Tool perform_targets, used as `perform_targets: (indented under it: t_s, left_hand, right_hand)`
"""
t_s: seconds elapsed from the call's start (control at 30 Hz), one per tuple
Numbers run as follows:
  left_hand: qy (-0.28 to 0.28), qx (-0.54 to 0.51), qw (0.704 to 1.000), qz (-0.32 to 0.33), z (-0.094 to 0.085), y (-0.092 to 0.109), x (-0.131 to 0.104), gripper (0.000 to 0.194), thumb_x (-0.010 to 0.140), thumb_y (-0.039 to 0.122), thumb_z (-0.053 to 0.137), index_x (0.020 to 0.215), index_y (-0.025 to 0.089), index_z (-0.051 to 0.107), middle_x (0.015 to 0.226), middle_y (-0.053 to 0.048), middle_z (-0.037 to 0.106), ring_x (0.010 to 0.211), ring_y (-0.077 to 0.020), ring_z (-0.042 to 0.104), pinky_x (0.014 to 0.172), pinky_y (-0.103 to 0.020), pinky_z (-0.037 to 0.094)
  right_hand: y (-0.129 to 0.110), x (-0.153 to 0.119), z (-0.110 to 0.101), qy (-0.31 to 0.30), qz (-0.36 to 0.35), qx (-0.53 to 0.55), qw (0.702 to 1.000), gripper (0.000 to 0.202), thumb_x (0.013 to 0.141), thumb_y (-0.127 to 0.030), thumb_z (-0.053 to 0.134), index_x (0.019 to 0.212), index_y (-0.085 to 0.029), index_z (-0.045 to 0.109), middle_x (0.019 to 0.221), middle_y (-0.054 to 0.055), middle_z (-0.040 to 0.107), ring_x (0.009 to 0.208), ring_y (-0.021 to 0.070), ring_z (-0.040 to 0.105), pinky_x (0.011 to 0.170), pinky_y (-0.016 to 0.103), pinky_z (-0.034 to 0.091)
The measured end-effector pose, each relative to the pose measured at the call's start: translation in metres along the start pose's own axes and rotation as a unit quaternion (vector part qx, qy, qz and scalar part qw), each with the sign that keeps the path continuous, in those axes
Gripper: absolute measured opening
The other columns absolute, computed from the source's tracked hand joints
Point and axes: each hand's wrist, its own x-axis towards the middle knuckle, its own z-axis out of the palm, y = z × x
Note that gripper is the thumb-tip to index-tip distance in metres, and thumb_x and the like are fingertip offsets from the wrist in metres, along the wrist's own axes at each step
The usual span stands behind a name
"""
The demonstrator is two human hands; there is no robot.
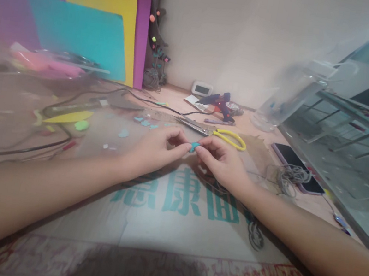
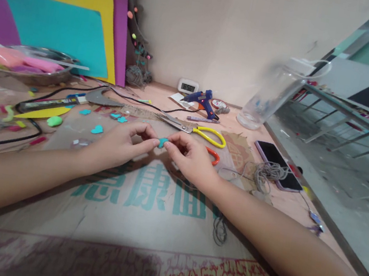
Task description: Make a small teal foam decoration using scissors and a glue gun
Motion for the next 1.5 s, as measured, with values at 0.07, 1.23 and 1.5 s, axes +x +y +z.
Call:
perform_targets:
  t_s: [0.07,1.23,1.5]
  left_hand:
    - [-0.002,-0.001,1.0,-0.001,-0.0005,0.0001,-0.0001,0.018,0.087,0.031,0.056,0.078,0.017,0.062,0.078,-0.001,0.066,0.077,-0.017,0.06,0.071,-0.029,0.043]
    - [0.022,-0.024,0.999,0.003,0.0002,-0.0011,0.0012,0.017,0.087,0.029,0.056,0.077,0.017,0.061,0.076,0.0,0.063,0.074,-0.0152,0.058,0.07,-0.027,0.044]
    - [0.031,-0.041,0.999,-0.005,0.0004,-0.0018,0.0017,0.017,0.087,0.028,0.056,0.076,0.016,0.061,0.075,0.0,0.062,0.073,-0.0145,0.056,0.069,-0.026,0.043]
  right_hand:
    - [-0.0009,-0.0003,-0.0004,-0.003,0.001,0.005,1.0,0.022,0.088,-0.041,0.061,0.085,-0.019,0.057,0.065,-0.004,0.053,0.052,0.0085,0.047,0.046,0.022,0.037]
    - [-0.0003,-0.0004,-0.0035,-0.006,0.011,0.045,0.999,0.025,0.091,-0.045,0.057,0.088,-0.019,0.056,0.065,-0.005,0.053,0.048,0.007,0.044,0.046,0.022,0.036]
    - [-0.0004,-0.001,-0.0005,0.0,0.004,0.007,1.0,0.024,0.089,-0.043,0.059,0.082,-0.02,0.057,0.061,-0.005,0.051,0.05,0.009,0.046,0.047,0.024,0.036]
